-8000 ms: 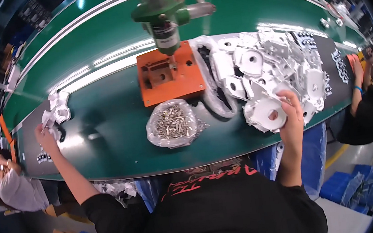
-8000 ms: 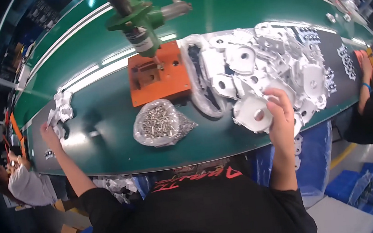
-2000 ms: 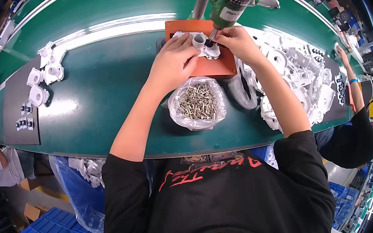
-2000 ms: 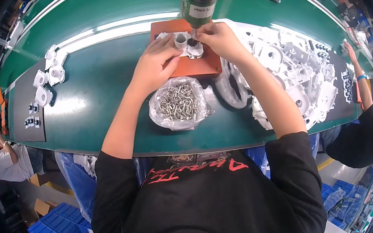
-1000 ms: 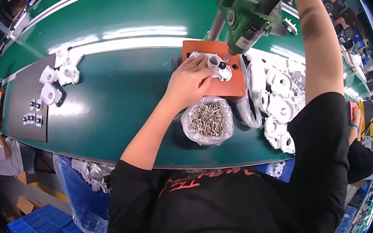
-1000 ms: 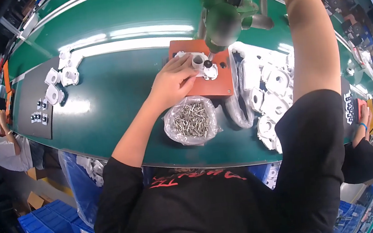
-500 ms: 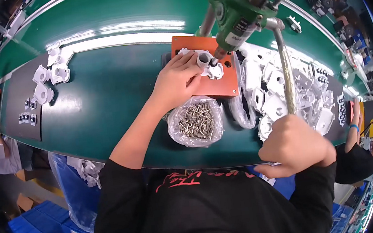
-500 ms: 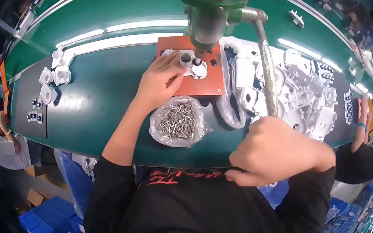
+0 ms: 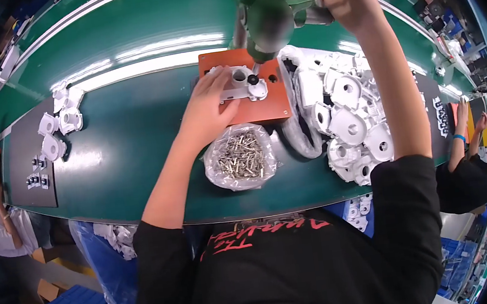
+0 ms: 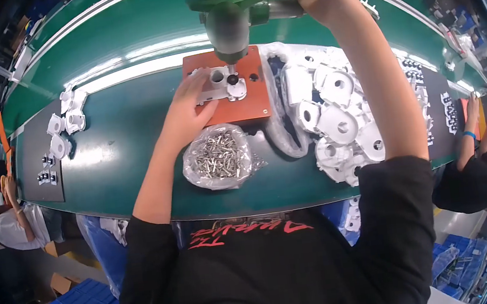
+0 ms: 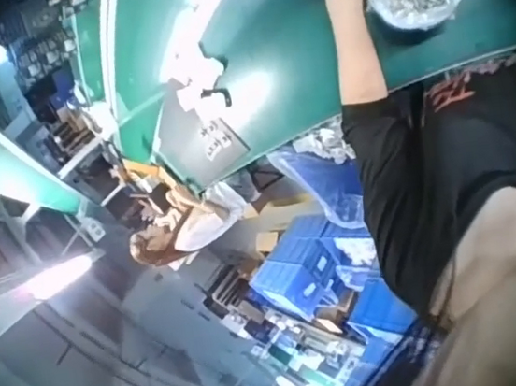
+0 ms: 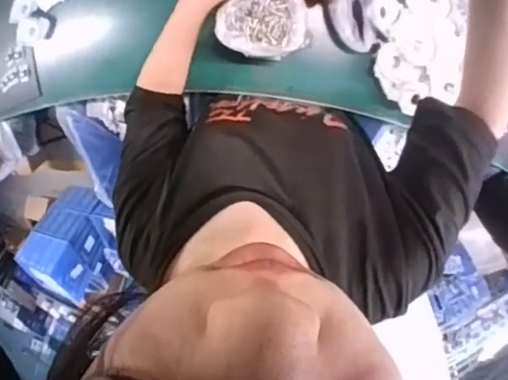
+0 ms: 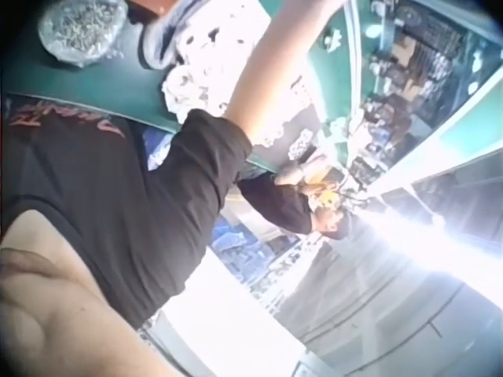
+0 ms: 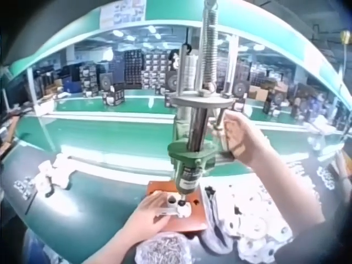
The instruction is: Assembling small mechanical components using a manual hand press on a factory production line.
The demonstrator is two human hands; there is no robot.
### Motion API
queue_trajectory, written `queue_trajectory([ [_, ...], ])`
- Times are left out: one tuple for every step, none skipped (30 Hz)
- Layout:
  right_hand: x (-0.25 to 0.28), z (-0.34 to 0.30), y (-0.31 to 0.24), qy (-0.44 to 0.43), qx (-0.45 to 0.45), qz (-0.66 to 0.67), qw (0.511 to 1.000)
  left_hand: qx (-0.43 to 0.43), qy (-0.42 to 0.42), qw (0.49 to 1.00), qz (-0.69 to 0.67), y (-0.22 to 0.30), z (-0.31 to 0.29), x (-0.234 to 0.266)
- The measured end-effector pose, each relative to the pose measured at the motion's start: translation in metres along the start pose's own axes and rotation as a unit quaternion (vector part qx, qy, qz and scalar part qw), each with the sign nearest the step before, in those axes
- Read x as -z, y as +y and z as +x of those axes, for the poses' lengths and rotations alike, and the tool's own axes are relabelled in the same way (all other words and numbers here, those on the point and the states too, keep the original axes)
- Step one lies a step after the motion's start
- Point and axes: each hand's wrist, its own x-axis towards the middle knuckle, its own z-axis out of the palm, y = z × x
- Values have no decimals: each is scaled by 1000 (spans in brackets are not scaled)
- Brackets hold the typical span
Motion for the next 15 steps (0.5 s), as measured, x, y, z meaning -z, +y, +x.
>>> queue_trajectory([
  [22,-9,-9,-8,-23,9,1000,-18,-16,1000,4,-3,2,2],
  [30,-19,-13,-16,-48,21,998,-18,-14,1000,3,-6,3,2],
  [35,-30,-11,-18,-48,19,998,-27,-17,999,14,-9,5,2],
  [30,-50,-12,-33,-3,-70,997,-39,-20,999,26,-10,9,4],
  [24,-68,-11,-51,42,-156,986,-22,-29,999,6,-12,14,4],
  [23,-80,-10,-23,51,-247,967,-15,-22,1000,14,-15,16,4],
  [26,-91,-9,-1,62,-333,941,-21,-26,999,33,-17,18,5],
  [39,-104,-12,9,64,-476,877,-33,-32,998,47,-17,25,4],
  [49,-118,-4,28,71,-543,836,-36,-64,997,25,-16,34,6],
  [51,-133,3,49,103,-632,766,-35,-94,995,5,-15,39,8],
  [55,-147,8,50,107,-704,701,-69,-86,994,-24,-11,42,14],
  [60,-158,14,40,49,-718,693,-100,-76,991,-47,-6,42,25],
  [66,-171,16,19,9,-716,698,-87,-66,994,-31,3,43,35],
  [72,-187,16,5,-35,-715,698,1,-103,994,-43,14,46,41],
  [78,-206,23,-10,-22,-753,658,91,-137,985,-54,20,46,48],
])
